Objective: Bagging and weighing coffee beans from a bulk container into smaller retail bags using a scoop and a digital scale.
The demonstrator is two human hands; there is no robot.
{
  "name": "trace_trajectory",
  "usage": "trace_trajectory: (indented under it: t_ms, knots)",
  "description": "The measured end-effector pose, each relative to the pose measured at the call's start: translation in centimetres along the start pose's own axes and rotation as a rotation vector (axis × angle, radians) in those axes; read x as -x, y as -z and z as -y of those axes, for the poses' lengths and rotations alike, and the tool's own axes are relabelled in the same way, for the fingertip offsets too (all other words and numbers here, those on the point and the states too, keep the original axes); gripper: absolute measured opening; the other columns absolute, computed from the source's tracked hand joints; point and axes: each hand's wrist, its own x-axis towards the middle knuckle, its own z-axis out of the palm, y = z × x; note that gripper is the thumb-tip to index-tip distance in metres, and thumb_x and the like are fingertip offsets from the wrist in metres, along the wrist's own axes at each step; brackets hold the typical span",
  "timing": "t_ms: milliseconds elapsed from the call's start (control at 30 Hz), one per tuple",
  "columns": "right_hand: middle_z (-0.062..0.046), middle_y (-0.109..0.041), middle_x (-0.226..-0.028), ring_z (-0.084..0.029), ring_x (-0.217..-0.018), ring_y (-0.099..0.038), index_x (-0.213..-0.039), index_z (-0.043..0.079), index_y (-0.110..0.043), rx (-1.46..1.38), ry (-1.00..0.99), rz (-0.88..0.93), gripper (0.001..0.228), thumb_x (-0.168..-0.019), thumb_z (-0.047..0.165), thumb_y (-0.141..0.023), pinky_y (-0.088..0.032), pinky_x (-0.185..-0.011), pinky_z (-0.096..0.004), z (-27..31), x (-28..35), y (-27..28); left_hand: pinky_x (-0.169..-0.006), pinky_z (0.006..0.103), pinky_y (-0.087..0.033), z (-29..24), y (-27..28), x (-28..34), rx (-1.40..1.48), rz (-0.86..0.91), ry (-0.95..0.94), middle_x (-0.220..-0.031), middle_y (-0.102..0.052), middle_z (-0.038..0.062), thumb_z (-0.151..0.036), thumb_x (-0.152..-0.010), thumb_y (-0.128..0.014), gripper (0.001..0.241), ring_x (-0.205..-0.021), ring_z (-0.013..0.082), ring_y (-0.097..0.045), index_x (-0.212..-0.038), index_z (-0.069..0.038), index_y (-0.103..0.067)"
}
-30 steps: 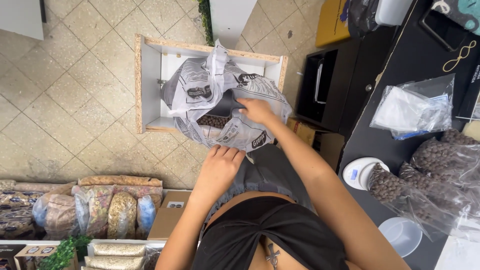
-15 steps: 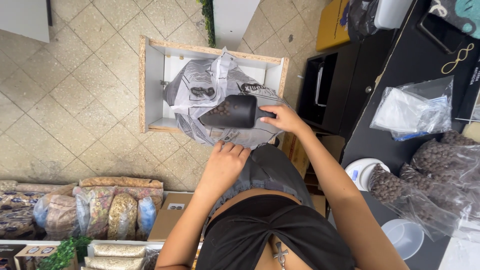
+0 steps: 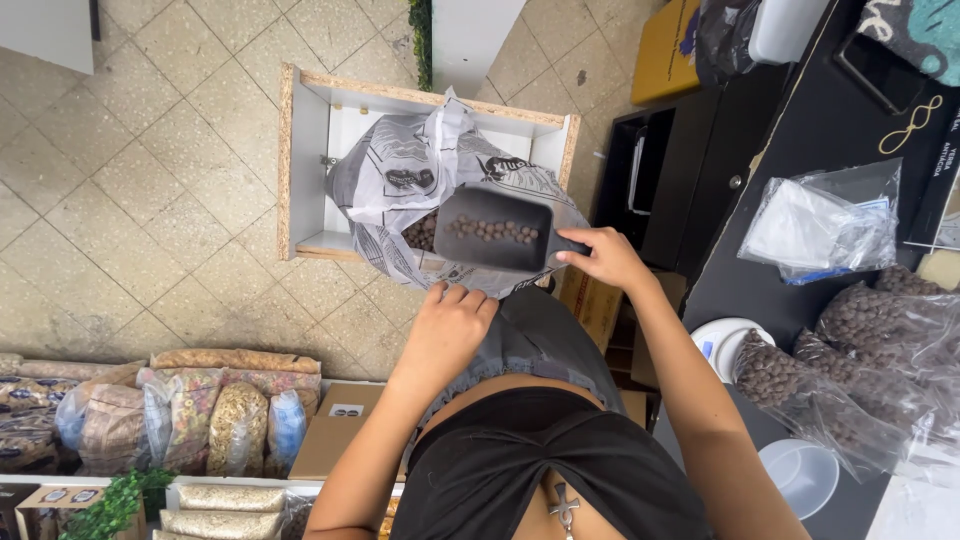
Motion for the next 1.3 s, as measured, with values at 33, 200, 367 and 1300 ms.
trace_trajectory:
  t_ms: [33,200,367,1300]
  knots:
    - [-0.008,-0.075,-0.122,-0.036,-0.104,-0.072,-0.13,0.021,-0.074,-0.001,-0.001,-0.003,0.041,-0.09,0.026,-0.078,-0.057,-0.079,-0.046,0.0,0.2,0.1,-0.098,0.05,-0.042,0.0,0.0,0.0,-0.001,0.001,-0.003,-0.096,-0.073,0.012,-0.005,-0.09,-0.064,0.022,-0.096,0.0292,-0.069,-0.11,-0.009,-0.073]
    - [-0.01,-0.072,-0.128,-0.036,-0.111,-0.07,-0.131,0.016,-0.072,-0.003,-0.051,-0.017,0.043,-0.09,0.026,-0.078,-0.059,-0.076,-0.044,0.0,1.1,0.1,-0.098,0.0504,-0.043,0.1,0.6,-0.2,-0.001,0.022,-0.012,-0.097,-0.073,0.012,-0.004,-0.089,-0.064,0.023,-0.096,0.0295,-0.069,-0.111,-0.008,-0.073]
    - [-0.008,-0.072,-0.128,-0.034,-0.113,-0.069,-0.131,0.017,-0.072,-0.031,-0.064,-0.059,0.042,-0.09,0.026,-0.078,-0.06,-0.076,-0.043,-1.1,1.2,-0.4,-0.098,0.0505,-0.043,0.0,1.1,-0.5,0.0,0.03,-0.023,-0.095,-0.074,0.012,-0.003,-0.089,-0.065,0.022,-0.096,0.03,-0.07,-0.109,-0.008,-0.073]
    - [-0.005,-0.073,-0.126,-0.033,-0.113,-0.07,-0.129,0.021,-0.074,0.017,-0.076,-0.12,0.039,-0.091,0.027,-0.076,-0.06,-0.078,-0.045,-1.7,2.6,0.4,-0.097,0.0507,-0.044,0.2,1.7,-1.0,-0.036,0.075,-0.072,-0.095,-0.074,0.012,-0.003,-0.091,-0.061,0.024,-0.094,0.0297,-0.07,-0.111,-0.007,-0.074]
